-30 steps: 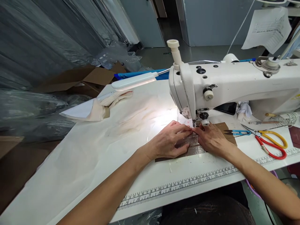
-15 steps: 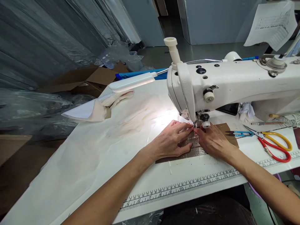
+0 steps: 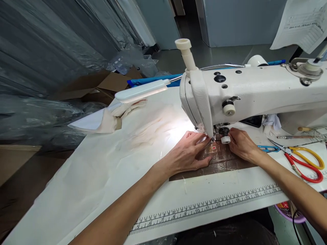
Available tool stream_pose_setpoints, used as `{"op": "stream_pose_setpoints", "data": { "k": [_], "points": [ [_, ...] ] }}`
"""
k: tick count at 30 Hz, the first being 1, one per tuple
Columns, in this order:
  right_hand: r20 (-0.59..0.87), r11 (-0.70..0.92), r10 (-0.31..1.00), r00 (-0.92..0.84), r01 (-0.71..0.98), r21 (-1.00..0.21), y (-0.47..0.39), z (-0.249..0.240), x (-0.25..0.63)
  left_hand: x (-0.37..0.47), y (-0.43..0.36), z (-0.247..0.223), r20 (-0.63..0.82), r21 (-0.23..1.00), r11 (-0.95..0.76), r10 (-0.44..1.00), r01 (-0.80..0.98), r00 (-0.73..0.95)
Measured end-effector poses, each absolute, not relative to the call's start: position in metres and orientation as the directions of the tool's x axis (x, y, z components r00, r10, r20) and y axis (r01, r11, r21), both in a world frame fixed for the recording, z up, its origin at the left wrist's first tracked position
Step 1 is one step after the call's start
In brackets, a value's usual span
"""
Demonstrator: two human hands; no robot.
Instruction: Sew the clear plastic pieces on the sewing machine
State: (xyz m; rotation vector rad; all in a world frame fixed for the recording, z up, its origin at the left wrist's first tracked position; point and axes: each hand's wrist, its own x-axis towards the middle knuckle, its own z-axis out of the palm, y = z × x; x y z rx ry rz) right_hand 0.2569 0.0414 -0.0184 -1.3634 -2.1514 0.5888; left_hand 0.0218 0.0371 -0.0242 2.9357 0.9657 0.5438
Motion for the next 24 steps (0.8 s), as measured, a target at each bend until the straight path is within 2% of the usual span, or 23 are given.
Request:
{"op": "stream_pose_setpoints", "data": {
  "k": [6, 10, 14, 18, 21, 24],
  "points": [
    [0.267, 0.457, 0.886, -0.378, 0.621, -0.637, 0.027, -0.011, 0.259, 0.021, 0.037, -0.026, 0.346, 0.106, -0.804, 0.582, 0.586, 0.736],
    [0.331, 0.492, 0.87, -0.365, 0.65, -0.578, 0.007, -0.02, 0.275, 0.022, 0.036, -0.026, 0.357, 0.087, -0.786, 0.598, 0.612, 0.718],
    [0.393, 0.515, 0.852, -0.345, 0.681, -0.521, -0.008, -0.038, 0.292, 0.025, 0.034, -0.03, 0.449, 0.067, -0.66, 0.69, 0.749, 0.568],
    [0.474, 0.573, 0.805, -0.357, 0.676, -0.463, -0.014, -0.046, 0.295, 0.025, 0.037, -0.043, 0.523, 0.113, -0.529, 0.752, 0.841, 0.402],
    [0.491, 0.604, 0.781, -0.387, 0.668, -0.435, -0.015, -0.044, 0.292, 0.021, 0.043, -0.052, 0.485, 0.16, -0.544, 0.77, 0.823, 0.415],
    [0.494, 0.62, 0.769, -0.406, 0.664, -0.418, -0.015, -0.043, 0.292, 0.022, 0.059, -0.052, 0.363, 0.208, -0.533, 0.821, 0.82, 0.441]
  ]
}}
